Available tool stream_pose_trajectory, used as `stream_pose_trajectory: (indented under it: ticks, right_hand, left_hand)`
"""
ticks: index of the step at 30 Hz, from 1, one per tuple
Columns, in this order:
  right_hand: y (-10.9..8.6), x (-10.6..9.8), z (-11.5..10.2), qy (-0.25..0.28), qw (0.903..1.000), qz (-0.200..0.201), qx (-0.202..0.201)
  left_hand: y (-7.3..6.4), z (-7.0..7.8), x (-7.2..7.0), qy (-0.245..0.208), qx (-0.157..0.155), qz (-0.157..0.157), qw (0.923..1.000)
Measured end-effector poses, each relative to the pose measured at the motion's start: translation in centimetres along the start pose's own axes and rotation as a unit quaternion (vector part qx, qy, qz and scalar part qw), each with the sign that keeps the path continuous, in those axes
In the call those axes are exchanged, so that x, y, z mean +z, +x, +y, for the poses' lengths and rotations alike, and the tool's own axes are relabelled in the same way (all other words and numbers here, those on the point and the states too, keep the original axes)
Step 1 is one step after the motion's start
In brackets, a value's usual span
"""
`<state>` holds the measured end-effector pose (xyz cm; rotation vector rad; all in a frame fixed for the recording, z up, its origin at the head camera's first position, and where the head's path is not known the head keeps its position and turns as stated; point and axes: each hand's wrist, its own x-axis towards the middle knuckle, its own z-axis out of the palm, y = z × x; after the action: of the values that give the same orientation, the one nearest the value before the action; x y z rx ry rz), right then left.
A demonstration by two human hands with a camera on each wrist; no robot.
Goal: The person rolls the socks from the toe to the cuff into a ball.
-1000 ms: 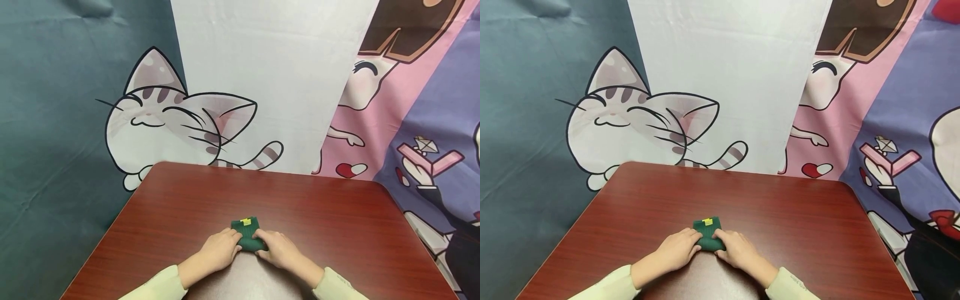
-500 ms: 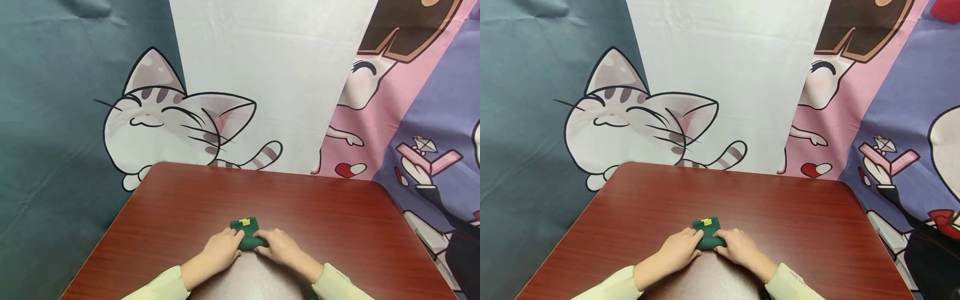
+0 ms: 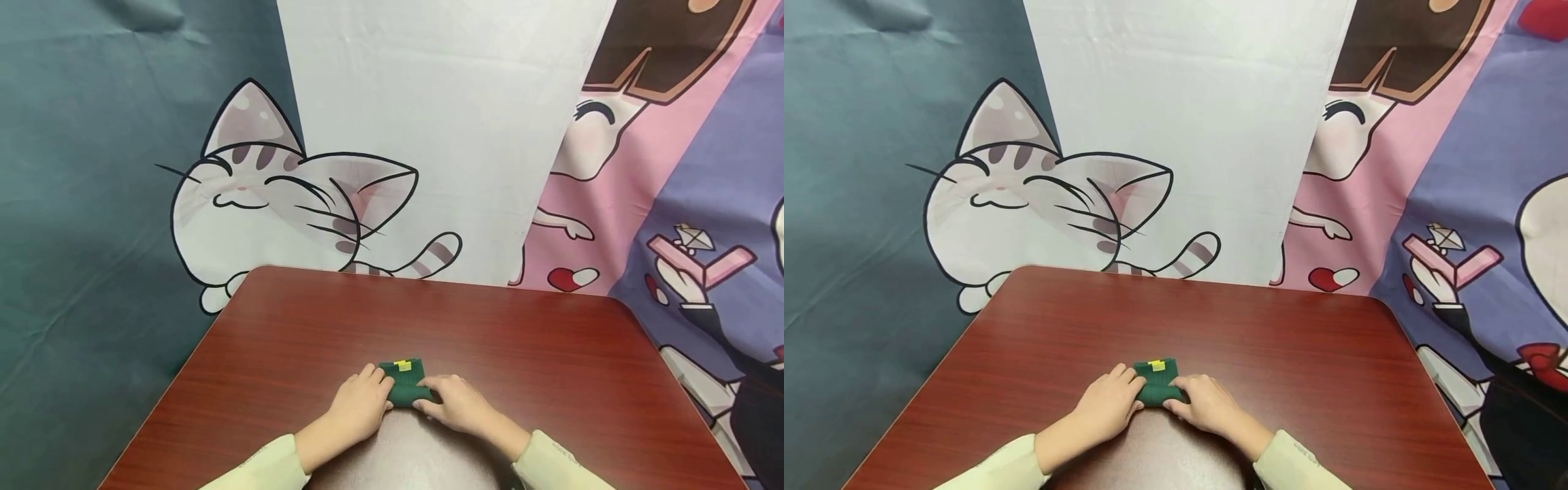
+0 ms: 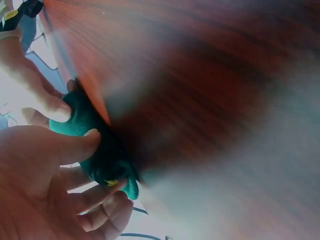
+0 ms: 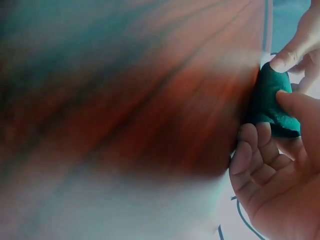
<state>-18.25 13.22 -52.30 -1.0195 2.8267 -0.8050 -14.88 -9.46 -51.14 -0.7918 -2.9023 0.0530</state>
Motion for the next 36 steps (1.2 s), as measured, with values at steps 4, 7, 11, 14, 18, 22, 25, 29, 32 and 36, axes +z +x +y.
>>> stream_pose_trajectory:
  ticks: [4,7,11,14,18,22,25,29,32,36]
  right_hand:
    - [0.2,-0.2,0.0,0.011,0.9998,-0.015,0.005]
    - [0.3,-0.3,0.0,0.023,0.9992,-0.030,0.016]
    - [0.5,-0.4,0.2,0.037,0.9980,-0.041,0.030]
    - [0.7,-0.4,0.3,0.040,0.9977,-0.043,0.035]
    - [0.9,-0.4,0.4,0.045,0.9967,-0.053,0.042]
    - [1.2,-0.6,0.3,0.056,0.9943,-0.069,0.059]
    - [1.4,-0.7,0.1,0.067,0.9914,-0.080,0.080]
    - [1.6,-0.8,0.0,0.083,0.9866,-0.095,0.104]
    - [1.7,-0.9,0.0,0.091,0.9831,-0.105,0.119]
    - [1.7,-1.0,0.0,0.103,0.9792,-0.114,0.133]
  left_hand:
    - [-0.1,-0.4,0.0,-0.037,-0.006,-0.009,0.9993]
    - [-0.1,-0.6,0.1,-0.054,-0.009,-0.007,0.9985]
    - [-0.1,-0.7,0.1,-0.054,-0.009,0.004,0.9985]
    - [-0.1,-0.7,0.0,-0.052,-0.006,0.007,0.9986]
    - [0.0,-0.7,0.0,-0.054,-0.004,0.007,0.9985]
    - [0.1,-0.8,0.0,-0.054,-0.004,0.011,0.9985]
    - [0.2,-0.9,0.1,-0.049,0.000,0.019,0.9986]
    - [0.1,-1.2,0.3,-0.057,0.006,0.020,0.9982]
    - [0.0,-1.5,0.4,-0.079,0.006,0.011,0.9968]
    - [0.0,-1.8,0.5,-0.114,-0.002,0.002,0.9935]
